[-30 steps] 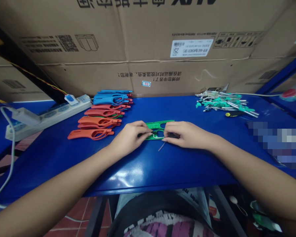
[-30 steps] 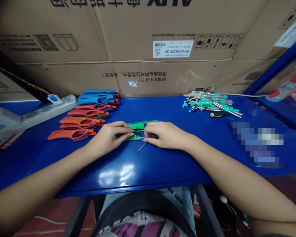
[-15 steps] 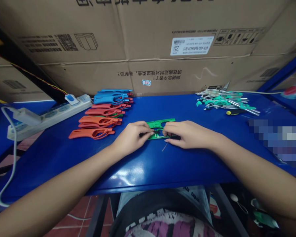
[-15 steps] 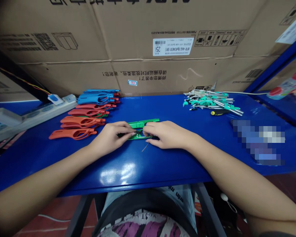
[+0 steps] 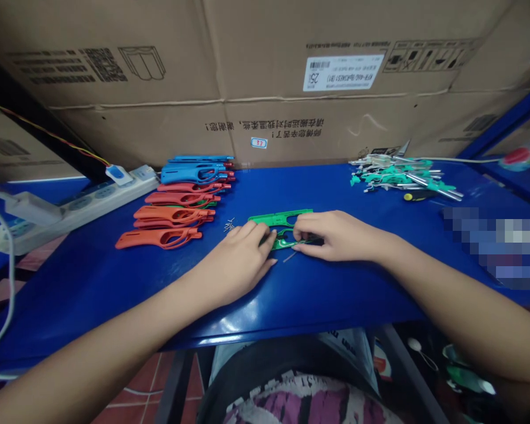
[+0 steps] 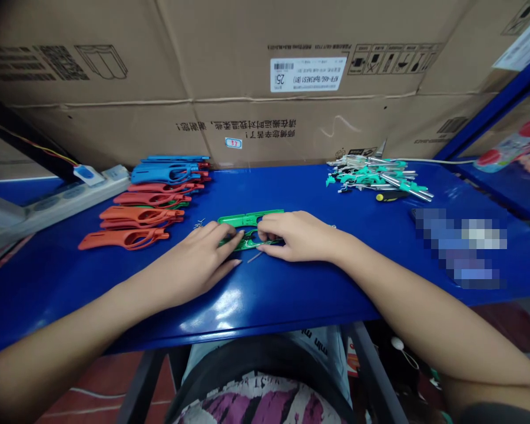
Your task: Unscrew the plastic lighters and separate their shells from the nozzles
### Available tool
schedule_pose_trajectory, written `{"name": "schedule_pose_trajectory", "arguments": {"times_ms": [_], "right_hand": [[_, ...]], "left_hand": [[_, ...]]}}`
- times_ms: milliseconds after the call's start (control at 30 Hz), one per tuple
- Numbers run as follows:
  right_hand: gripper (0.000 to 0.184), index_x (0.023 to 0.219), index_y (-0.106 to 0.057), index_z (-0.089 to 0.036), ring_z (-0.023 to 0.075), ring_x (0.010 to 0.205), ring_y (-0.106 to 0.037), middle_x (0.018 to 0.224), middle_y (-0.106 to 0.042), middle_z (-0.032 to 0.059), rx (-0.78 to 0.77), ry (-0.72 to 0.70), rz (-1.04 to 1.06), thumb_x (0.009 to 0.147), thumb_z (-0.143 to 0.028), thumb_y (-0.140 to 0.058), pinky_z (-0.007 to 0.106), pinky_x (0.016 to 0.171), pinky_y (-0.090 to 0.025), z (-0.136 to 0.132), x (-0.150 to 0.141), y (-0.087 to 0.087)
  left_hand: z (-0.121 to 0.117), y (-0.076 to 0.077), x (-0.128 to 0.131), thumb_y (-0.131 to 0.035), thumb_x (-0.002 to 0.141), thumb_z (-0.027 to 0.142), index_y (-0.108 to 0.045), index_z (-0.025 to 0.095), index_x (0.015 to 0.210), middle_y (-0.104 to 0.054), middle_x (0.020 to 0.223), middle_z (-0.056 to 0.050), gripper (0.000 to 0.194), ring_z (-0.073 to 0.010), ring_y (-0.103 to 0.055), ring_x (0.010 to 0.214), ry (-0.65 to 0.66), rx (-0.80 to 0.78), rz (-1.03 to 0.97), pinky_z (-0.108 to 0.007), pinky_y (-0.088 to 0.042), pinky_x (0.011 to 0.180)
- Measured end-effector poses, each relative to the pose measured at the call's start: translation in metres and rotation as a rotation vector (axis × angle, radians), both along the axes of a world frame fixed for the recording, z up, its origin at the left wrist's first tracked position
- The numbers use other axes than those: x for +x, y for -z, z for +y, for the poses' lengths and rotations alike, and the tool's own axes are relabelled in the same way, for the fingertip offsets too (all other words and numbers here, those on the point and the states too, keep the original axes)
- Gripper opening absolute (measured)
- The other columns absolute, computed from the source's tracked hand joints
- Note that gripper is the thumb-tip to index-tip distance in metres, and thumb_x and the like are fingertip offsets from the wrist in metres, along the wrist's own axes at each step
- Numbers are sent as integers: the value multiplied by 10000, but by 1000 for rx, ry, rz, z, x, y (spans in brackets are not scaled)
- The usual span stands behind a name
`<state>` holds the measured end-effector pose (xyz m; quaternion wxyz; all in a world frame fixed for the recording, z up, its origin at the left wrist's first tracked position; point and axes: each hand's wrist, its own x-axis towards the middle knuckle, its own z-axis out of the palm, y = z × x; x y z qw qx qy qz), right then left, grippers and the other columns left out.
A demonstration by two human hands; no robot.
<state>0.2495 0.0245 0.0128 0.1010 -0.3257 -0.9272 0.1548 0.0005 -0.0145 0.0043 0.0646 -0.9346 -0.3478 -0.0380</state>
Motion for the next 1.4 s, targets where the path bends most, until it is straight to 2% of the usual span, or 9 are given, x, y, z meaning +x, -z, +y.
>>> {"name": "schedule_pose_trajectory", "arguments": {"times_ms": [133,267,433,567,700,900,1067,1233,1400], "right_hand": [[134,881,-620,-184,124,686,-521,782,-616,0,-27,79,90,953,-289,-576,246,626,-347,3,-2,4],[114,891,-658,-180,127,692,-540,787,-641,8,-41,111,100,937,-258,-589,249,635,-357,4,-3,7],[104,930,-682,-181,149,772,-598,911,-692,39,-46,75,79,932,-255,-609,260,663,-378,4,-2,10],[99,896,-682,-174,149,752,-601,879,-694,38,-25,63,105,935,-224,-606,265,675,-389,5,-2,14],[115,867,-681,-162,148,730,-594,839,-683,40,-7,27,139,937,-202,-598,267,677,-399,6,-4,16],[128,863,-680,-164,154,765,-610,861,-686,44,-17,20,129,944,-195,-587,268,692,-414,6,-4,13],[58,923,-681,-158,138,768,-600,908,-681,41,-92,25,105,898,-149,-629,248,669,-419,2,1,0],[80,966,-664,-176,88,647,-535,935,-642,15,-241,-36,51,916,-235,-642,228,603,-412,0,10,-11],[115,997,-654,-174,83,626,-522,954,-623,16,-292,-47,15,914,-254,-656,237,602,-417,0,7,-15]], "left_hand": [[-3,10,1,-417,1039,267,-505,13,1419,-581,1208,-200,465,-339,-540,1129,1,48,2,-487,-518,934],[-1,12,2,-395,1021,158,-513,63,1412,-578,1224,-175,420,-295,-551,1125,23,-47,-87,-465,-527,961],[4,13,1,-484,999,146,-534,74,1399,-604,1165,-149,410,-265,-573,1094,33,-212,-287,-445,-539,980],[8,17,1,-563,973,150,-564,98,1380,-630,1091,-122,411,-250,-597,1047,41,-255,-419,-441,-554,955],[10,18,0,-615,946,139,-626,106,1319,-651,1041,-102,375,-230,-623,1000,30,-283,-470,-412,-560,939],[7,13,2,-533,986,141,-667,111,1281,-627,1054,-123,325,-240,-607,996,85,-245,-388,-413,-556,908],[0,8,6,-425,1042,206,-676,109,1268,-602,1070,-146,352,-251,-596,971,31,-220,-264,-430,-563,866],[2,9,4,-481,1020,184,-649,123,1300,-618,1077,-124,332,-245,-602,999,34,-217,-315,-412,-564,891],[2,7,2,-523,1010,200,-688,105,1180,-651,1021,-104,255,-227,-619,950,25,-202,-256,-371,-579,853]]}}
